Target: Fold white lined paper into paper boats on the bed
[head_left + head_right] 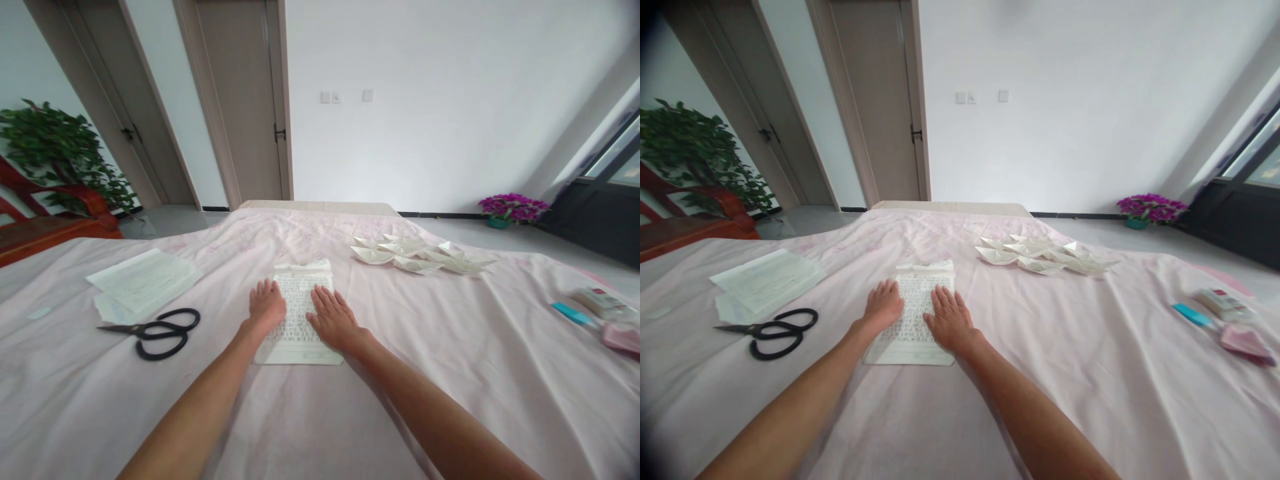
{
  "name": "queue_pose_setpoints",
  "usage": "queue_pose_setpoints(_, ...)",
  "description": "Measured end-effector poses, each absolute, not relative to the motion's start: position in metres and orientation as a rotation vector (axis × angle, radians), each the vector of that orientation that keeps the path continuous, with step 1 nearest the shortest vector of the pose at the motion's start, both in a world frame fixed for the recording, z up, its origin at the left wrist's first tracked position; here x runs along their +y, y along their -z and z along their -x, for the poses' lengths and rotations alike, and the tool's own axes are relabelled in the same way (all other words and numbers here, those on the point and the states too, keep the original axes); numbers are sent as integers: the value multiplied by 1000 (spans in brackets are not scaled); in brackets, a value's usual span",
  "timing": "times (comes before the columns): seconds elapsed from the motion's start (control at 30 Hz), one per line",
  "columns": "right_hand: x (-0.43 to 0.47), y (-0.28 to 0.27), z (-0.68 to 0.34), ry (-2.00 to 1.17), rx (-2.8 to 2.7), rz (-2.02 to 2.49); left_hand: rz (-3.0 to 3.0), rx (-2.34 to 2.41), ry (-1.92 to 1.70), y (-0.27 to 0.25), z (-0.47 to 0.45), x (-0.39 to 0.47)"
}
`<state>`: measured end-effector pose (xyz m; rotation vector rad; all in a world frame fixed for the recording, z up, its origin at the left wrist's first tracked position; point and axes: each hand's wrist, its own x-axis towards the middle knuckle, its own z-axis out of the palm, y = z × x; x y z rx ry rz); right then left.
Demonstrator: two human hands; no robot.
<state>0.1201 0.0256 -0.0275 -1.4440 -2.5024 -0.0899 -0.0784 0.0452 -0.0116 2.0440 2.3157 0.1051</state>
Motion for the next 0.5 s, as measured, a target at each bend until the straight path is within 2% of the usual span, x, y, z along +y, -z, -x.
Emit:
queue_pose_setpoints(0.17, 25, 26, -121, 86, -2508, 1441, -2327, 2110, -259, 25, 40, 20)
queue_pose_setpoints(0.5, 19, 22, -119, -7, -2491, 1451, -2238, 2194, -324, 30, 76, 57)
